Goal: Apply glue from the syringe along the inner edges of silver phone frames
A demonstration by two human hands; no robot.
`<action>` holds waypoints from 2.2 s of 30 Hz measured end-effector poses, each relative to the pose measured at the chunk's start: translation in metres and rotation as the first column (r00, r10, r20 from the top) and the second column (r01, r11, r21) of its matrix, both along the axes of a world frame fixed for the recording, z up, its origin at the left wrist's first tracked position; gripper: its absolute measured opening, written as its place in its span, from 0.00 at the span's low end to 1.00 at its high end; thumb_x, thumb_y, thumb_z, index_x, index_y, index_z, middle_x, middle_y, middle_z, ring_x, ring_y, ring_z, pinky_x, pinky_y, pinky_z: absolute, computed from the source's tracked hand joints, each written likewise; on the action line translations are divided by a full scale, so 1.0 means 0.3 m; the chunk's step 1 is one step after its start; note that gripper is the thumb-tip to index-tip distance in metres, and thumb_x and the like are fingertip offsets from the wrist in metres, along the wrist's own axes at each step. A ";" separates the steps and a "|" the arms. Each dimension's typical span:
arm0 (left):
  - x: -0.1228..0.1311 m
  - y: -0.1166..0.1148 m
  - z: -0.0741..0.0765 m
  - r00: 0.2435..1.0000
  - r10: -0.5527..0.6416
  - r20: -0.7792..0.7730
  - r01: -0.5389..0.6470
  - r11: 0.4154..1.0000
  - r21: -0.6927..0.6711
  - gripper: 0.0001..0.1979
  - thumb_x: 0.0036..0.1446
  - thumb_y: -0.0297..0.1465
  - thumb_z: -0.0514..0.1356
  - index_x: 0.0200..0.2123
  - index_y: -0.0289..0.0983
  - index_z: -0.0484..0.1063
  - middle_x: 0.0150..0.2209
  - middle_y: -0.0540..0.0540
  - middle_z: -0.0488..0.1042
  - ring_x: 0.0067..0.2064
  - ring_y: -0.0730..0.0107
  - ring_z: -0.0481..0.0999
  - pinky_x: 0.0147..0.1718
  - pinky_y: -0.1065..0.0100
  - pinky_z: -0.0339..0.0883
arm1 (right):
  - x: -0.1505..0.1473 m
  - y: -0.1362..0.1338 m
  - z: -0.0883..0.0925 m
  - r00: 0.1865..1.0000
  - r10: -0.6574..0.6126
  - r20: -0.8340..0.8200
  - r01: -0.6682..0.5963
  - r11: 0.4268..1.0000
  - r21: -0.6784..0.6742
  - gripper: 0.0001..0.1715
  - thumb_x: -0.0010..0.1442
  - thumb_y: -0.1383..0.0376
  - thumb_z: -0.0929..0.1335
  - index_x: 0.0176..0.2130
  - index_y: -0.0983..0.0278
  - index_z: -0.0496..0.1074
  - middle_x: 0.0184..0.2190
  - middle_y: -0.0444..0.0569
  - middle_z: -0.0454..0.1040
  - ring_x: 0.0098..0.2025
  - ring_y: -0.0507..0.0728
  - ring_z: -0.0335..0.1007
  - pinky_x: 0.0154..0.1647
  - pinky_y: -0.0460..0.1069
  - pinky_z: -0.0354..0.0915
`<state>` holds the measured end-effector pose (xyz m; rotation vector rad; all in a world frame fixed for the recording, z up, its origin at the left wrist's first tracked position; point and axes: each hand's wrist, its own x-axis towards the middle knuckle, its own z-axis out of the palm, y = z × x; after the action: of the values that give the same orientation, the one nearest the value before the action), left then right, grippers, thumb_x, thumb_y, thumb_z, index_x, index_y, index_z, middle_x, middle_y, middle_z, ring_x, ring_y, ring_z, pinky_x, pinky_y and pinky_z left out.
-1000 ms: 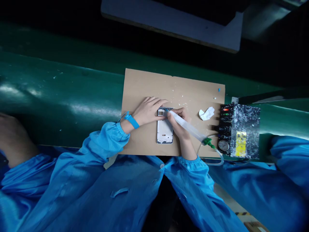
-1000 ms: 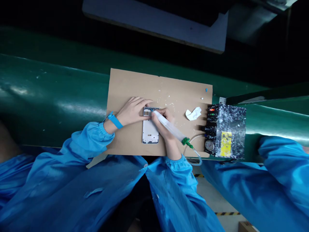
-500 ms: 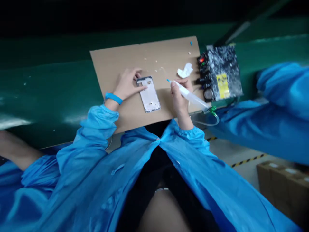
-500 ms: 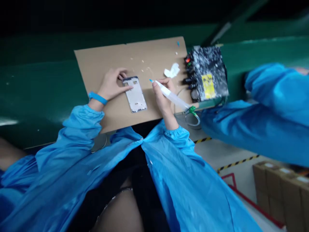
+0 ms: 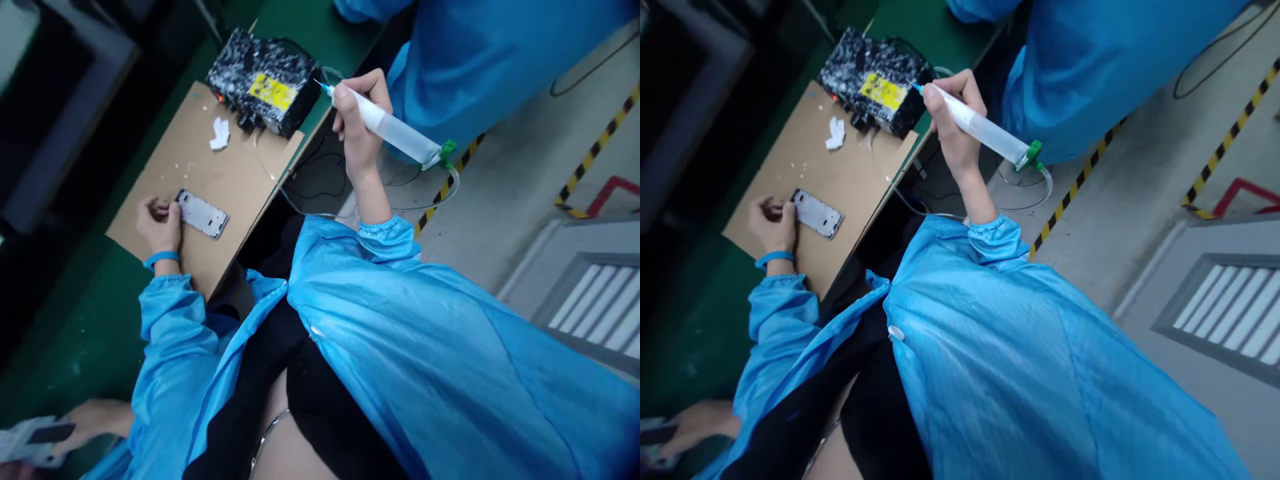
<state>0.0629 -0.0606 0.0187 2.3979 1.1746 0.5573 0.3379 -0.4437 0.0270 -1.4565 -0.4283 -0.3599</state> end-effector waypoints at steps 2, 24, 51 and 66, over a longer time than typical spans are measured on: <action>0.010 -0.028 0.026 1.000 0.009 0.005 -0.009 0.999 0.031 0.16 0.62 0.35 0.66 0.48 0.41 0.65 0.40 0.57 0.72 0.43 0.73 0.74 0.50 0.65 0.72 | 0.015 -0.037 -0.010 0.999 -0.048 -0.001 0.048 0.996 0.071 0.39 0.76 0.27 0.62 0.46 0.58 0.66 0.34 0.37 0.63 0.31 0.48 0.77 0.33 0.41 0.70; -0.035 0.044 -0.067 0.993 -0.110 0.053 0.112 0.993 -0.047 0.26 0.66 0.40 0.68 0.63 0.36 0.72 0.54 0.39 0.81 0.52 0.62 0.80 0.57 0.57 0.76 | -0.223 0.503 0.016 0.792 0.601 -0.109 -0.606 0.795 -0.022 0.30 0.68 0.37 0.79 0.41 0.58 0.75 0.30 0.44 0.77 0.28 0.57 0.72 0.28 0.51 0.63; -0.050 0.002 -0.084 0.973 -0.228 0.028 0.229 0.973 -0.038 0.21 0.67 0.45 0.76 0.55 0.40 0.81 0.54 0.42 0.82 0.57 0.50 0.79 0.58 0.50 0.70 | -0.315 0.884 -0.168 0.541 0.766 -0.348 -0.831 0.423 -0.362 0.21 0.73 0.46 0.80 0.45 0.58 0.79 0.40 0.49 0.83 0.36 0.59 0.78 0.35 0.53 0.73; -0.053 0.003 -0.068 0.975 -0.221 -0.002 0.221 0.974 -0.059 0.20 0.67 0.44 0.74 0.55 0.40 0.81 0.55 0.41 0.82 0.57 0.49 0.78 0.59 0.50 0.70 | -0.338 0.904 -0.124 0.589 0.762 -0.270 -0.783 0.454 -0.426 0.20 0.72 0.46 0.79 0.42 0.58 0.80 0.38 0.49 0.82 0.36 0.59 0.78 0.33 0.52 0.74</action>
<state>0.0470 -0.0596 -0.0017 2.4407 0.8976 0.4352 0.2366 -0.1726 -0.0103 -1.5895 -1.1785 0.5944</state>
